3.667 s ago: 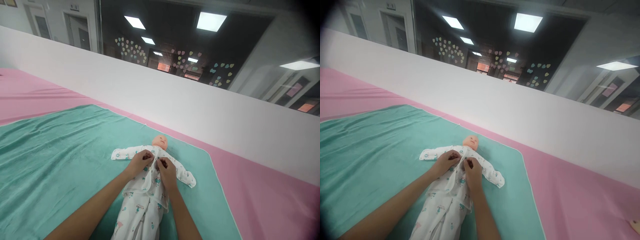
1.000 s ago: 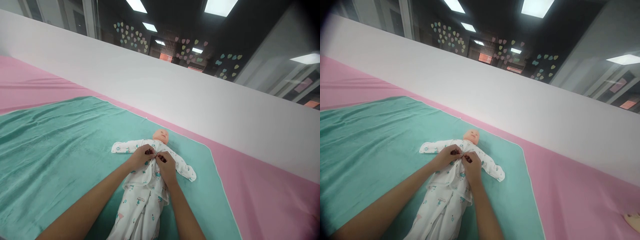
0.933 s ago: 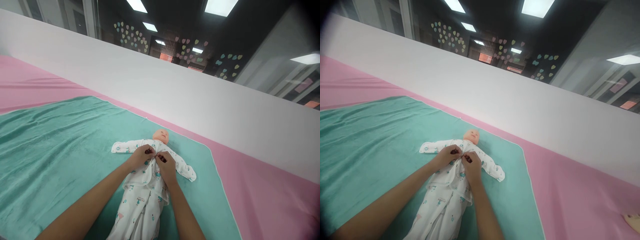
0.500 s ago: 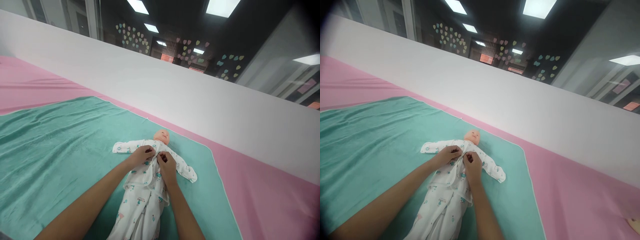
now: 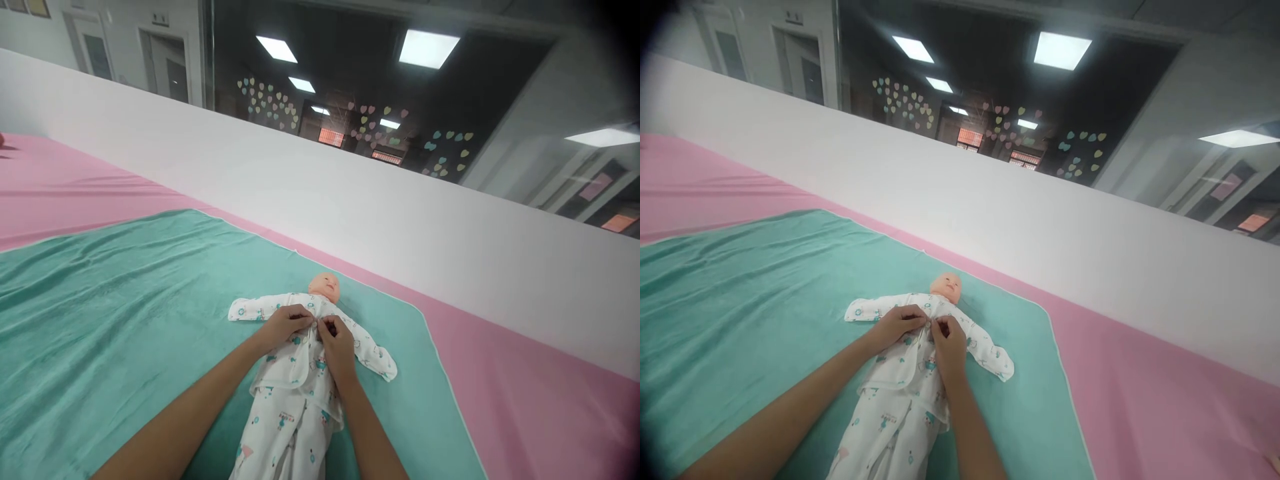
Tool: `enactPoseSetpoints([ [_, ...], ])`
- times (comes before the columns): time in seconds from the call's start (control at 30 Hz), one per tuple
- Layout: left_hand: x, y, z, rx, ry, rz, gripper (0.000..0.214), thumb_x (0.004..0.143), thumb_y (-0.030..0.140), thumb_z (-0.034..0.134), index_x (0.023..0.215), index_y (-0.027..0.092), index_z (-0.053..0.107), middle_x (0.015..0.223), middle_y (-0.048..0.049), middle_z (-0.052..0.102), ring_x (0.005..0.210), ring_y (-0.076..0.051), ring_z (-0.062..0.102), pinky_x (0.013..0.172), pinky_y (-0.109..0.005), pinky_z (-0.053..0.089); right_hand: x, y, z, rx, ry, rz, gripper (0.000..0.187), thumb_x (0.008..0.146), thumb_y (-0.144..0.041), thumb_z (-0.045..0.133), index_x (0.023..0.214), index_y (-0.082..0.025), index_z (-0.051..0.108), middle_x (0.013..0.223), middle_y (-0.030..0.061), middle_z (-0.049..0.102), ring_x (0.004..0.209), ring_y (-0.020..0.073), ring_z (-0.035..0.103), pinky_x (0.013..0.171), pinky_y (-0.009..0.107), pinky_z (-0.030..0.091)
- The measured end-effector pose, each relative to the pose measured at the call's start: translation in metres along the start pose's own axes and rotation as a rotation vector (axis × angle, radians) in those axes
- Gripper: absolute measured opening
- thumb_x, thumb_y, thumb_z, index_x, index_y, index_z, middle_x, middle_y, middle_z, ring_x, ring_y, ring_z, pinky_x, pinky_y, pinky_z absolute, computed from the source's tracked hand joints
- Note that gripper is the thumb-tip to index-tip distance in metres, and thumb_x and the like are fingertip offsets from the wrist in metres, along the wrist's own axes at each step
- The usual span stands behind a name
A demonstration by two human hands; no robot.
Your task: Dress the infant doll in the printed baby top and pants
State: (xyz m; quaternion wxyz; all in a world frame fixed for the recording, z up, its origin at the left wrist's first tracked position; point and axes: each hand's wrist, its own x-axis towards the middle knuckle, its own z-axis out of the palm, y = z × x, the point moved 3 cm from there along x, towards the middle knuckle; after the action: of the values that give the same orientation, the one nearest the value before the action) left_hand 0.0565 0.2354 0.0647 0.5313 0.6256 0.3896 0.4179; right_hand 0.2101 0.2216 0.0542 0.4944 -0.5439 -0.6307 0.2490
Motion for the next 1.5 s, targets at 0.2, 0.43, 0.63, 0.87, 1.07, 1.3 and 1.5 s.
enactPoseSetpoints([
  [0.2, -0.002, 0.003, 0.004, 0.1, -0.049, 0.142, 0.026, 0.081, 0.038, 0.047, 0.086, 0.018, 0.063, 0.076, -0.0008, 0.054, 0.064, -0.011, 0.046, 0.059, -0.022, 0.038, 0.001, 0.004, 0.002, -0.03, -0.018, 0.012, 0.019, 0.079, -0.037, 0.05, 0.073, -0.019, 0.054, 0.063, -0.0024, 0.053, 0.06, 0.013, 0.049, 0.058, 0.023, 0.037],
  [0.43, -0.021, 0.005, 0.012, 0.24, 0.007, 0.186, 0.023, 0.08, 0.037, 0.048, 0.088, 0.018, 0.059, 0.076, -0.0007, 0.057, 0.071, -0.014, 0.049, 0.064, -0.024, 0.039, -0.024, -0.016, 0.002, -0.272, 0.053, -0.095, 0.014, 0.082, -0.03, 0.041, 0.078, -0.02, 0.05, 0.074, -0.0001, 0.055, 0.069, 0.0148, 0.05, 0.062, 0.025, 0.035],
  [0.63, -0.047, 0.0, 0.006, 0.26, -0.009, 0.153, 0.018, 0.076, 0.033, 0.052, 0.083, 0.017, 0.057, 0.075, -0.0001, 0.057, 0.07, -0.014, 0.05, 0.063, -0.024, 0.039, -0.067, -0.041, 0.005, -0.586, -0.019, -0.156, 0.014, 0.075, -0.029, 0.051, 0.085, -0.021, 0.047, 0.086, 0.0017, 0.052, 0.08, 0.0173, 0.049, 0.063, 0.025, 0.033],
  [0.87, -0.045, -0.005, 0.008, 0.323, 0.02, 0.187, 0.015, 0.076, 0.028, 0.05, 0.083, 0.018, 0.058, 0.07, 0.001, 0.056, 0.065, -0.013, 0.049, 0.06, -0.023, 0.038, -0.076, -0.045, 0.015, -0.832, 0.015, -0.091, 0.014, 0.077, -0.032, 0.05, 0.085, -0.021, 0.046, 0.087, 0.0032, 0.053, 0.082, 0.0196, 0.051, 0.058, 0.026, 0.032],
  [1.07, -0.041, -0.009, 0.004, 0.211, 0.016, 0.119, 0.011, 0.073, 0.027, 0.055, 0.074, 0.017, 0.058, 0.061, 0.0019, 0.055, 0.058, -0.011, 0.048, 0.055, -0.021, 0.036, -0.069, -0.044, 0.029, -0.976, 0.011, -0.09, 0.019, 0.084, -0.036, 0.042, 0.089, -0.019, 0.046, 0.084, 0.0068, 0.055, 0.076, 0.0202, 0.054, 0.057, 0.027, 0.033],
  [1.3, -0.042, -0.011, -0.008, -0.227, 0.035, 0.069, 0.024, 0.069, 0.037, 0.062, 0.078, 0.016, 0.056, 0.06, 0.004, 0.045, 0.052, -0.007, 0.038, 0.048, -0.018, 0.03, -0.075, -0.046, 0.023, -0.944, -0.015, -0.079, 0.026, 0.08, -0.044, 0.046, 0.087, -0.018, 0.045, 0.084, 0.0054, 0.054, 0.075, 0.0194, 0.053, 0.056, 0.025, 0.031],
  [1.5, -0.042, -0.005, -0.001, 0.132, 0.012, 0.099, 0.025, 0.071, 0.039, 0.057, 0.082, 0.017, 0.06, 0.068, -0.0002, 0.054, 0.062, -0.012, 0.047, 0.053, -0.022, 0.035, -0.076, -0.045, 0.025, -0.94, 0.044, -0.115, 0.015, 0.081, -0.032, 0.043, 0.086, -0.019, 0.047, 0.083, 0.0041, 0.055, 0.075, 0.0178, 0.052, 0.056, 0.025, 0.027],
])
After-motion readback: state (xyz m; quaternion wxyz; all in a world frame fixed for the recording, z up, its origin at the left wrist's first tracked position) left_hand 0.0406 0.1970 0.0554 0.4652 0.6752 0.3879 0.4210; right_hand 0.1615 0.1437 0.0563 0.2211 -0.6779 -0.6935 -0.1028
